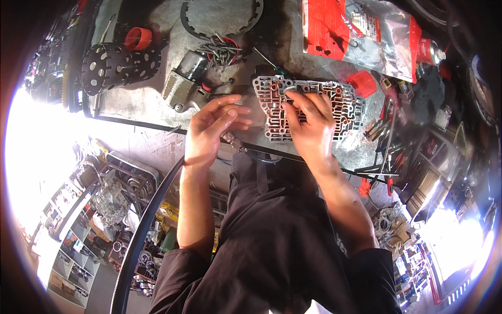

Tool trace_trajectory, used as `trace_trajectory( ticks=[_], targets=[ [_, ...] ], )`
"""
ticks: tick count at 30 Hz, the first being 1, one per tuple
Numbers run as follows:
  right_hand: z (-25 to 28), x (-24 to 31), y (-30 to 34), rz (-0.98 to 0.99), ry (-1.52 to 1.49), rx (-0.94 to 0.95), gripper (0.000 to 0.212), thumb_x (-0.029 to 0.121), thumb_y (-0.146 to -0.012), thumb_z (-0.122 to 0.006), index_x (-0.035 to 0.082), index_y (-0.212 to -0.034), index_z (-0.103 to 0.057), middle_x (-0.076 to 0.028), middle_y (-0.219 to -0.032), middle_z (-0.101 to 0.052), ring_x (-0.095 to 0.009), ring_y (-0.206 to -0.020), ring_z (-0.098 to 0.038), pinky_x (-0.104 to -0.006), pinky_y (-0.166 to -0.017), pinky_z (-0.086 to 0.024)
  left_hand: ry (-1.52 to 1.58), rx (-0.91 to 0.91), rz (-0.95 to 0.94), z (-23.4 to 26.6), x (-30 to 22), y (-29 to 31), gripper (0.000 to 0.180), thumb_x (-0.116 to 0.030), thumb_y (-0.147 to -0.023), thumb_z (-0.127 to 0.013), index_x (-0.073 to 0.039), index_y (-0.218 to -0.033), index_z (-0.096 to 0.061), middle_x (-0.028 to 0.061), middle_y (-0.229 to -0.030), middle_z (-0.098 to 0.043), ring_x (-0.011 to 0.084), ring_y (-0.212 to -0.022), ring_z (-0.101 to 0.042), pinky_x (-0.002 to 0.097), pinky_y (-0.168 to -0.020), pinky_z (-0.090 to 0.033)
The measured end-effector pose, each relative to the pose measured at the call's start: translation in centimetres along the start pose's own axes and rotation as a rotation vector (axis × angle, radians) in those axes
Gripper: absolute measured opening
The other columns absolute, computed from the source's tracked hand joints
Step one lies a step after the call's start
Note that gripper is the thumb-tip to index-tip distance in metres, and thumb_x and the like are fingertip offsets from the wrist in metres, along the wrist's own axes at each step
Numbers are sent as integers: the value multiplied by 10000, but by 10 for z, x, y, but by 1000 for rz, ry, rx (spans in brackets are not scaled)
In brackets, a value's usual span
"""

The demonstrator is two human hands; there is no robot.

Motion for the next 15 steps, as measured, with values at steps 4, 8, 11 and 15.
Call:
trace_trajectory(
  ticks=[4, 8, 11, 15],
  targets=[
    [31, 0, 7, -145, -53, -32, 202, 29, -867, -799, 73, -1061, -768, -62, -957, -714, -177, -842, -660, -312, -763, -545, 5, -17, 35, 2, 2, -1, 352, -72, -1012, -624, 70, -1332, -587, 201, -1084, -736, 260, -923, -735, 347, -845, -591],
    [70, -19, 10, -263, 7, -83, 197, 20, -883, -761, 74, -1072, -753, -81, -1010, -716, -224, -925, -677, -337, -820, -563, -54, -36, 74, 3, 7, -2, 340, -68, -1010, -624, 66, -1320, -590, 187, -1075, -738, 239, -908, -735, 336, -823, -592],
    [90, -44, 11, -311, 209, -133, 287, 115, -874, -791, 74, -1151, -727, -121, -1123, -686, -286, -1043, -648, -394, -927, -514, -102, -35, 101, -5, 16, -5, 338, -78, -1010, -625, 64, -1314, -590, 166, -1062, -739, 215, -884, -731, 317, -794, -593],
    [95, -78, 15, -607, 163, -92, 447, 277, -909, -790, 25, -1256, -663, -159, -1248, -640, -278, -1102, -618, -395, -945, -491, -200, -28, 182, -22, 29, -9, 366, -144, -997, -686, 62, -1288, -602, 131, -1049, -730, 182, -828, -712, 300, -730, -591]
  ],
)
Point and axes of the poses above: each hand's wrist, its own y-axis away from the middle knuckle, its own z-axis out of the back of the hand, x = y × z, the point moved 1 cm from there along -y, towards the middle knuckle
